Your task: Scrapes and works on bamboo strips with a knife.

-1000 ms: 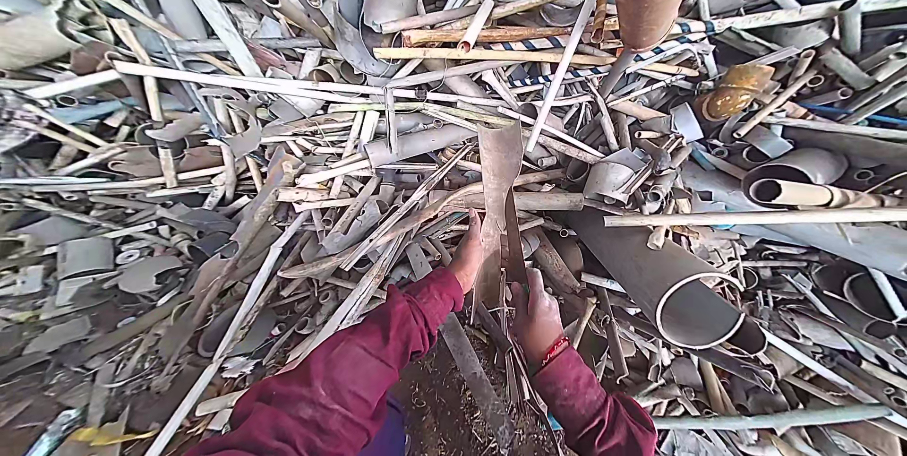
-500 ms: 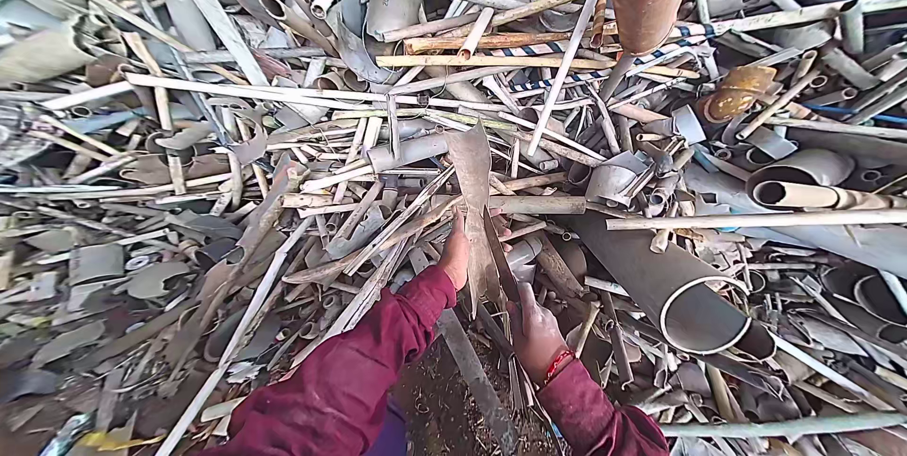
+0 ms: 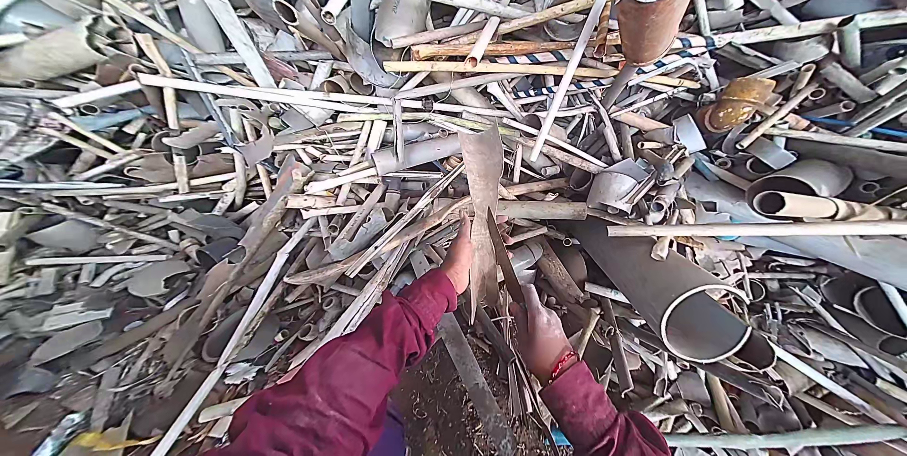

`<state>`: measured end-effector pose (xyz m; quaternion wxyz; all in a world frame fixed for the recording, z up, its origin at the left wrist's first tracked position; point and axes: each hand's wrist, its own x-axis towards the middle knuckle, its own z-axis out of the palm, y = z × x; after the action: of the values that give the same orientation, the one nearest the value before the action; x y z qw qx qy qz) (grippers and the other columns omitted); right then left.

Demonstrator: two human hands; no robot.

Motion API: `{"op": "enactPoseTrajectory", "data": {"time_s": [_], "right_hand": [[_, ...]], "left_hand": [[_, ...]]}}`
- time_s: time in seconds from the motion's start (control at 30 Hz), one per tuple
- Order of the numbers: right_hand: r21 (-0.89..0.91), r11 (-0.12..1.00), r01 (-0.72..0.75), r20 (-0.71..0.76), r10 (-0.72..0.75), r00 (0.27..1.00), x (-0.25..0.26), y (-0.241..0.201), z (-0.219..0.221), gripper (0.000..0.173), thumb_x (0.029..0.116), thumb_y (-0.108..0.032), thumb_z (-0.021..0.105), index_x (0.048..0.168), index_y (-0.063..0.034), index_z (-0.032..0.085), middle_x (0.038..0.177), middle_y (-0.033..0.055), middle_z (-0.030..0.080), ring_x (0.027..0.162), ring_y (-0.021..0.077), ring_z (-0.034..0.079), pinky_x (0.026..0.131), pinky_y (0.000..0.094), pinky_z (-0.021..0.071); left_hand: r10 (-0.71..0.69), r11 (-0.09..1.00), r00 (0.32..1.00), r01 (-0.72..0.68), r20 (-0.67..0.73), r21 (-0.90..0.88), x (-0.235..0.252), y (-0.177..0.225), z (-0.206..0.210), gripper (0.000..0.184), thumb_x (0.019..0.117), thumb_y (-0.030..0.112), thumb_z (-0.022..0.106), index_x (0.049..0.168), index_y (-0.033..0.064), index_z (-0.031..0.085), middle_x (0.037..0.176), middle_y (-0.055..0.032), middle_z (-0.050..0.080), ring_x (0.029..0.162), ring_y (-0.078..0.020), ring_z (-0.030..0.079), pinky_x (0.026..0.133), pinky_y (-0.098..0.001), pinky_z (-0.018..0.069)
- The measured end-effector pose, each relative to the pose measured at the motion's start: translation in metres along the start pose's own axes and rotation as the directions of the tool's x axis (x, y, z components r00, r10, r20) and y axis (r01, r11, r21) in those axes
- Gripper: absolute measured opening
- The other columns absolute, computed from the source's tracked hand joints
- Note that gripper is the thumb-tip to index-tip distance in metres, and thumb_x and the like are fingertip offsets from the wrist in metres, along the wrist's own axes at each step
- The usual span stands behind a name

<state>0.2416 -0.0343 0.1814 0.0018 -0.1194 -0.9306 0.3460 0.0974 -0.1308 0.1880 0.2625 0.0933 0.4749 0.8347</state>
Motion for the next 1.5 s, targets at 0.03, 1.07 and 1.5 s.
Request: {"op": "enactPoseTrajectory", "data": {"time_s": [0.03, 1.07, 1.5], "right_hand": [[0.040, 0.996, 0.075, -0.029, -0.074, 0.997, 0.000, 0.005, 0.005, 0.040, 0.1073, -0.014, 0.050, 0.141, 0.0083, 0.050, 0.098, 0.0279, 0.070, 0.088, 0.0420, 0.071, 0.085, 0.0552, 0.0550], [-0.147, 0.977, -0.158, 0.009, 0.161, 0.987, 0.010, 0.006, -0.014, 0.040, 0.1106, -0.027, 0.047, 0.140, -0.0002, 0.055, 0.119, 0.0262, 0.069, 0.110, 0.0430, 0.068, 0.097, 0.0586, 0.0504], [-0.186, 0.900, 0.394, -0.625, -0.418, 0.659, 0.000, 0.012, 0.016, 0.043, 0.0998, -0.016, 0.054, 0.130, 0.0151, 0.055, 0.087, 0.0181, 0.073, 0.061, 0.0256, 0.071, 0.057, 0.0398, 0.0598]], "left_hand": [[-0.003, 1.000, 1.000, 0.003, 0.007, 0.006, 0.000, 0.000, 0.000, 0.081, 0.1072, 0.051, -0.005, 0.133, 0.0021, 0.054, 0.088, -0.0116, 0.070, 0.070, -0.0209, 0.069, 0.065, -0.0331, 0.0592], [0.339, 0.938, 0.878, -0.344, -0.338, 0.048, 0.025, 0.026, -0.028, 0.052, 0.1137, 0.036, 0.022, 0.123, -0.0032, 0.055, 0.092, -0.0111, 0.068, 0.079, -0.0176, 0.071, 0.076, -0.0332, 0.0604], [0.370, 0.929, 0.884, -0.343, -0.285, 0.141, 0.022, 0.011, -0.022, 0.019, 0.1056, 0.003, 0.052, 0.113, -0.0133, 0.058, 0.092, -0.0154, 0.073, 0.081, -0.0158, 0.075, 0.080, -0.0288, 0.0623]]}}
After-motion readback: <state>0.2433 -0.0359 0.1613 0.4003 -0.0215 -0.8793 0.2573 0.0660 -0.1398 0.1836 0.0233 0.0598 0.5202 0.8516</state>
